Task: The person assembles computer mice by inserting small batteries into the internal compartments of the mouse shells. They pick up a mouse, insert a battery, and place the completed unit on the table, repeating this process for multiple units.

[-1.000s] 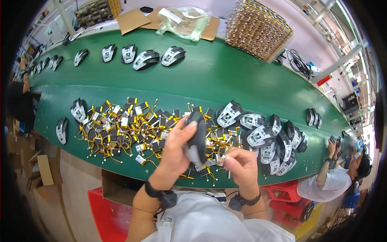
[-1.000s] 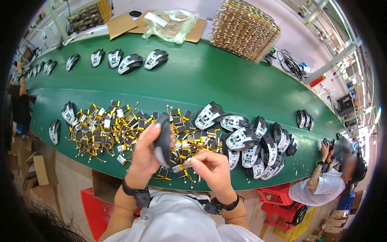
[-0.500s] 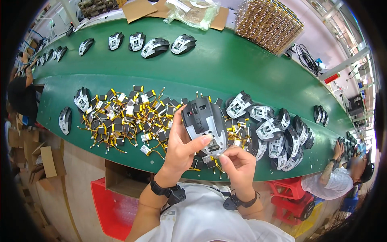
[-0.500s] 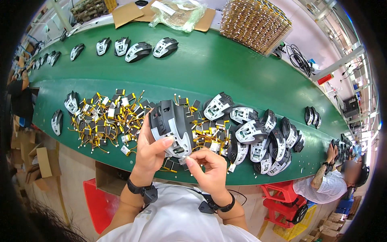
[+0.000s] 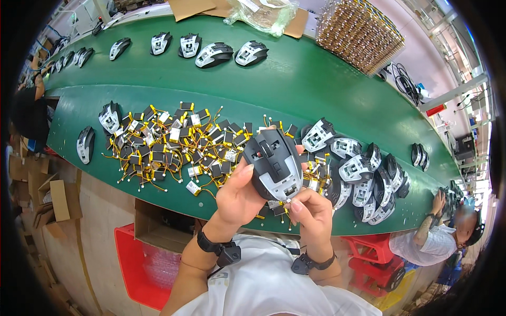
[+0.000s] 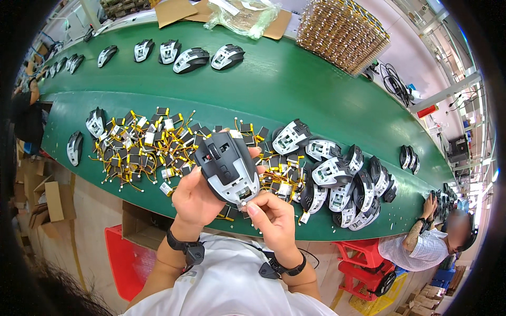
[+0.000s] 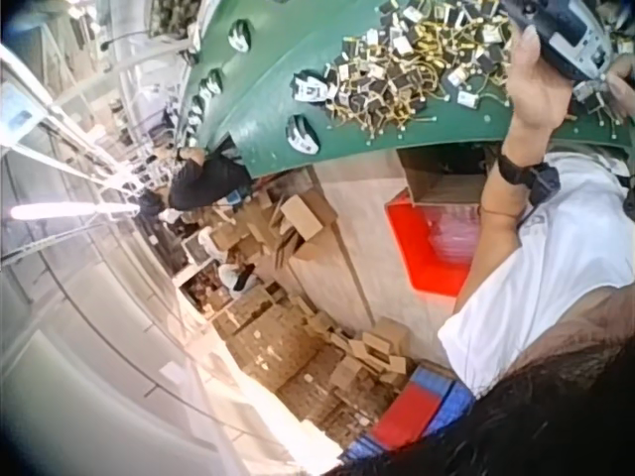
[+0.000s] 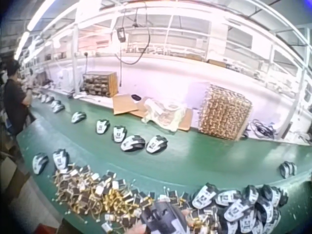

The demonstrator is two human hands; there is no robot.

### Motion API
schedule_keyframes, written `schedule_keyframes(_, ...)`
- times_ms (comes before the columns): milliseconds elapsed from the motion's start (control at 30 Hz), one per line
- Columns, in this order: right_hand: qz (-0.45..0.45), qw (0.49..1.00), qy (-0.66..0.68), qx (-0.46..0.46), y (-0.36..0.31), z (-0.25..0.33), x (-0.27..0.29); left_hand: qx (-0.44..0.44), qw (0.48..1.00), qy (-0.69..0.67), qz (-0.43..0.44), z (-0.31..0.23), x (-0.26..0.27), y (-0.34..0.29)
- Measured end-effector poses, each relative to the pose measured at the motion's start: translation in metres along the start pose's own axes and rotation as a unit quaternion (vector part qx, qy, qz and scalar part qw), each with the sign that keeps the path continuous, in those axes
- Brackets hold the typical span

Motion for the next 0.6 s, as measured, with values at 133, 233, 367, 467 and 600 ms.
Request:
schedule_keyframes(133,-0.039,0.999,-0.023,0.018,-0.001,0.001,0.001,-0.049,0.996,0.075,0.010,-0.006,-0.004,-0.005)
schedule_keyframes(233,-0.034,0.999,-0.003,-0.003,0.003,-0.003,0.002,-0.070,0.993,0.087,0.024,-0.005,0.000,-0.009)
schedule_keyframes(367,-0.032,0.999,0.020,-0.007,0.009,-0.007,-0.002,-0.084,0.989,0.117,0.030,-0.005,-0.003,-0.010)
schedule_keyframes(467,-0.054,0.998,-0.006,0.029,0.014,-0.007,-0.002,-0.095,0.987,0.124,0.025,-0.005,-0.003,-0.011)
schedule_keyframes(600,-0.034,0.999,-0.024,0.012,0.017,-0.006,-0.003,-0.074,0.992,0.099,0.021,-0.003,0.000,-0.012)
Point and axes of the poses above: each hand's wrist, its own y-axis towards the middle knuckle, its own x-axis out of the back of the hand, z = x × y, the point moved 8 cm from there along y, towards the middle knuckle, and after that the axes turned 12 degrees about -y, right-handed, at the moved point
